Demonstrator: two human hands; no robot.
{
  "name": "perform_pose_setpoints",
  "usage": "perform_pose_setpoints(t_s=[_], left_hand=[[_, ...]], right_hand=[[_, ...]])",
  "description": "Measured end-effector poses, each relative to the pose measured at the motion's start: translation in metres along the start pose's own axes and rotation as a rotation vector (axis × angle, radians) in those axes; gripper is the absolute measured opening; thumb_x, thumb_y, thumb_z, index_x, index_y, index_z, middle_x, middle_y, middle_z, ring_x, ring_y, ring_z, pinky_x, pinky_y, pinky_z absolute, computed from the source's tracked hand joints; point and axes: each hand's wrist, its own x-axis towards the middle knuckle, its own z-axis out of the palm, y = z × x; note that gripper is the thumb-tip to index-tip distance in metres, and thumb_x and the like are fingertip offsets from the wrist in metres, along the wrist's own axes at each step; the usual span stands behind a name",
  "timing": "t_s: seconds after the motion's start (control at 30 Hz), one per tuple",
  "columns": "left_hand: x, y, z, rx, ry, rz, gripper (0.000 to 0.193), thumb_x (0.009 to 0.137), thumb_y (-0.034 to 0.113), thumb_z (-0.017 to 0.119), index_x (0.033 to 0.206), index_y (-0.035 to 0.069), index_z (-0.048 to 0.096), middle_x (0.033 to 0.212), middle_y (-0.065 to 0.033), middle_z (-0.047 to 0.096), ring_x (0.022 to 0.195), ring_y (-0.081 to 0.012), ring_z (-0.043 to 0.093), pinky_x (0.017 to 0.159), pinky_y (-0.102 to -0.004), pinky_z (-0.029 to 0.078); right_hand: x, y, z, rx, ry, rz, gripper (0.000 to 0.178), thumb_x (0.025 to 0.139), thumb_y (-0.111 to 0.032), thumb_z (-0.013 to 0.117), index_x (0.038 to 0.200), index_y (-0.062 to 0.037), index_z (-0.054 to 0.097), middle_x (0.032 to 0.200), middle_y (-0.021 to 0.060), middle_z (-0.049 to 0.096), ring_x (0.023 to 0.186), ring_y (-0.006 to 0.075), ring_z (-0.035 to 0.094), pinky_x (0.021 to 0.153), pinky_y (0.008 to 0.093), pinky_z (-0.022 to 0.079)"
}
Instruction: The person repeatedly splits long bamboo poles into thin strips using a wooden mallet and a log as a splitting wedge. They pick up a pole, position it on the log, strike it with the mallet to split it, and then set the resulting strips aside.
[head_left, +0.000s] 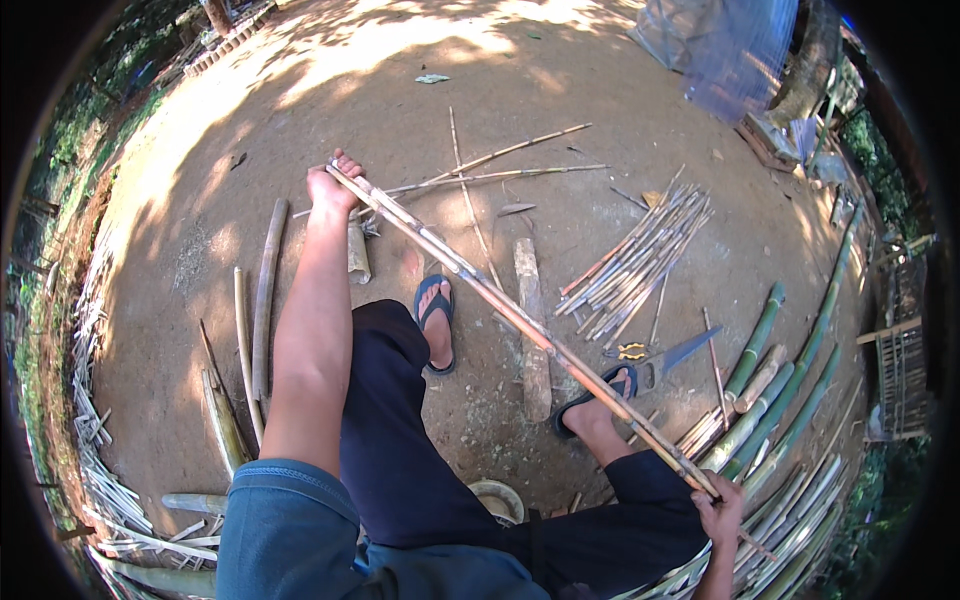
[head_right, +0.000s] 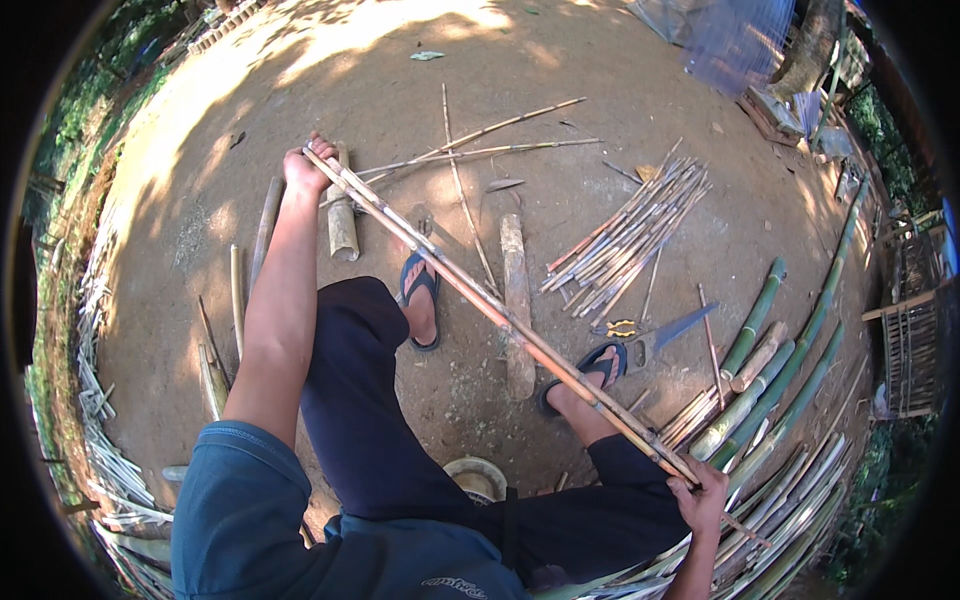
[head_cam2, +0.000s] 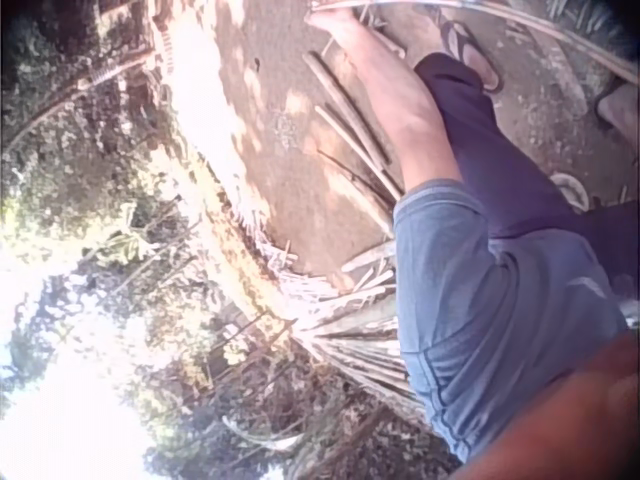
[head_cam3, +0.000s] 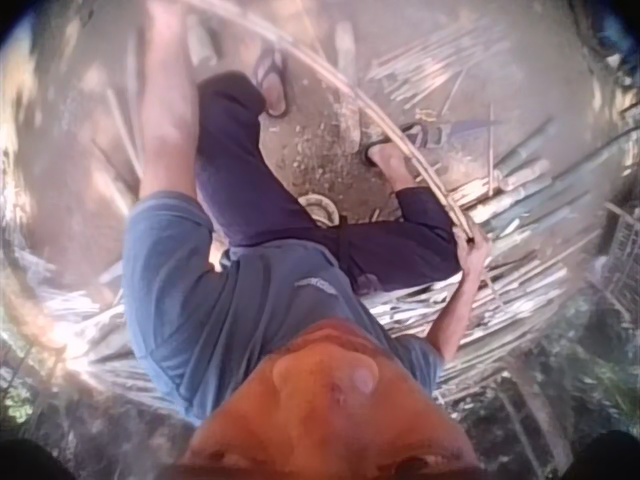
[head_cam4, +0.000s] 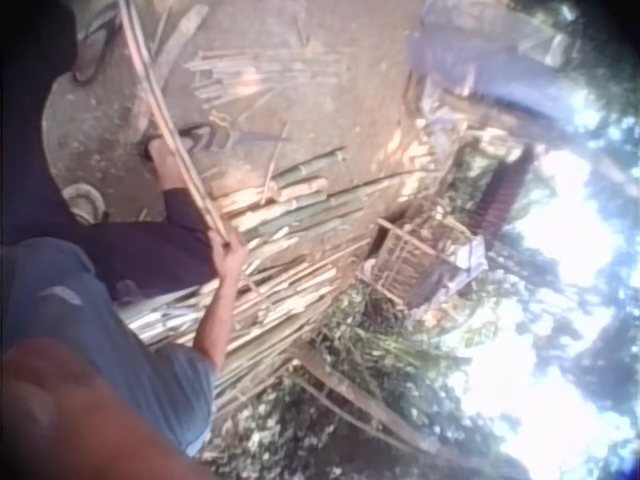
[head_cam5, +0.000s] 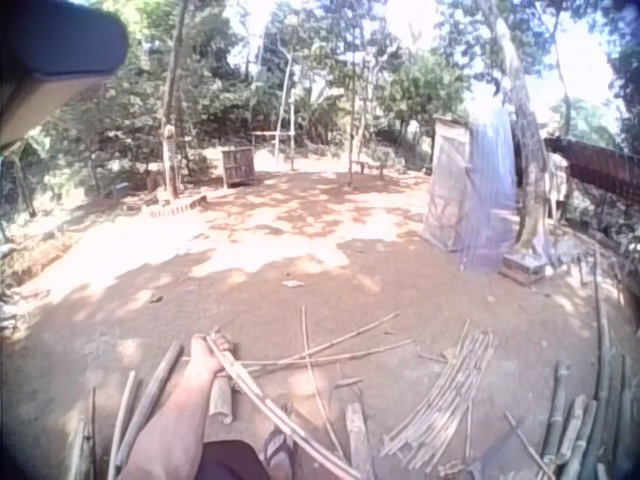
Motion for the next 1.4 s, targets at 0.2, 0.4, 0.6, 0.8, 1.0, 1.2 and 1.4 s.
perform_pose_setpoints(t_s=[0.2,0.4,0.6,0.8,1.0,1.2,1.4], left_hand=[[0.015,0.014,-0.013,0.278,0.235,0.082,0.046,0.101,0.028,0.020,0.110,0.002,0.056,0.075,-0.0074,0.057,0.064,-0.0188,0.052,0.057,-0.0333,0.047],[-0.051,-0.019,0.029,1.497,1.233,0.675,0.054,0.096,0.035,0.046,0.132,-0.006,0.047,0.134,-0.0232,0.047,0.130,-0.0368,0.037,0.105,-0.0459,0.035],[-0.109,-0.116,0.061,2.043,-0.668,0.990,0.037,0.090,0.030,0.065,0.117,0.005,0.063,0.121,-0.0178,0.061,0.111,-0.0343,0.058,0.099,-0.0422,0.043],[-0.162,-0.253,0.025,2.368,-1.407,0.036,0.074,0.078,0.035,0.073,0.137,0.002,0.043,0.108,-0.0251,0.065,0.102,-0.0397,0.064,0.091,-0.0475,0.050],[-0.103,-0.307,-0.038,2.666,-0.877,0.081,0.036,0.084,0.030,0.064,0.108,0.003,0.064,0.086,-0.0242,0.070,0.083,-0.0407,0.069,0.075,-0.0493,0.055],[-0.062,-0.319,-0.080,2.802,-0.708,0.011,0.031,0.089,0.032,0.059,0.099,0.006,0.071,0.093,-0.0228,0.071,0.088,-0.0386,0.069,0.079,-0.0484,0.055],[-0.019,-0.331,-0.143,2.774,-0.613,0.017,0.030,0.088,0.033,0.061,0.100,0.007,0.070,0.087,-0.0218,0.070,0.084,-0.0389,0.069,0.077,-0.0493,0.054]], right_hand=[[0.005,0.006,0.003,-0.053,-0.081,0.037,0.053,0.076,-0.051,0.077,0.094,-0.0010,0.070,0.066,0.0141,0.061,0.058,0.0307,0.060,0.058,0.0358,0.047],[0.074,-0.022,0.024,-0.069,-0.090,-0.084,0.036,0.076,-0.034,0.080,0.096,-0.0056,0.071,0.067,0.0151,0.061,0.060,0.0345,0.061,0.057,0.0413,0.047],[0.199,-0.048,0.100,-0.284,-0.140,-0.326,0.050,0.082,-0.060,0.063,0.104,-0.0158,0.072,0.063,0.0103,0.062,0.061,0.0347,0.064,0.058,0.0456,0.051],[0.308,-0.126,0.168,-0.345,-0.335,-0.429,0.052,0.082,-0.059,0.063,0.100,-0.0112,0.069,0.073,0.0142,0.067,0.074,0.0352,0.069,0.066,0.0465,0.055],[0.370,-0.105,0.228,-0.297,-0.408,-0.503,0.059,0.070,-0.045,0.079,0.108,-0.0028,0.063,0.076,0.0156,0.067,0.084,0.0356,0.068,0.085,0.0458,0.051],[0.348,-0.026,0.266,-0.127,0.312,-0.327,0.064,0.069,-0.031,0.080,0.116,-0.0014,0.049,0.124,0.0211,0.044,0.117,0.0363,0.045,0.099,0.0473,0.041],[0.251,0.162,0.291,-0.099,0.086,0.793,0.043,0.081,-0.020,0.070,0.117,-0.0021,0.054,0.124,0.0201,0.053,0.114,0.0379,0.055,0.095,0.0480,0.048]])
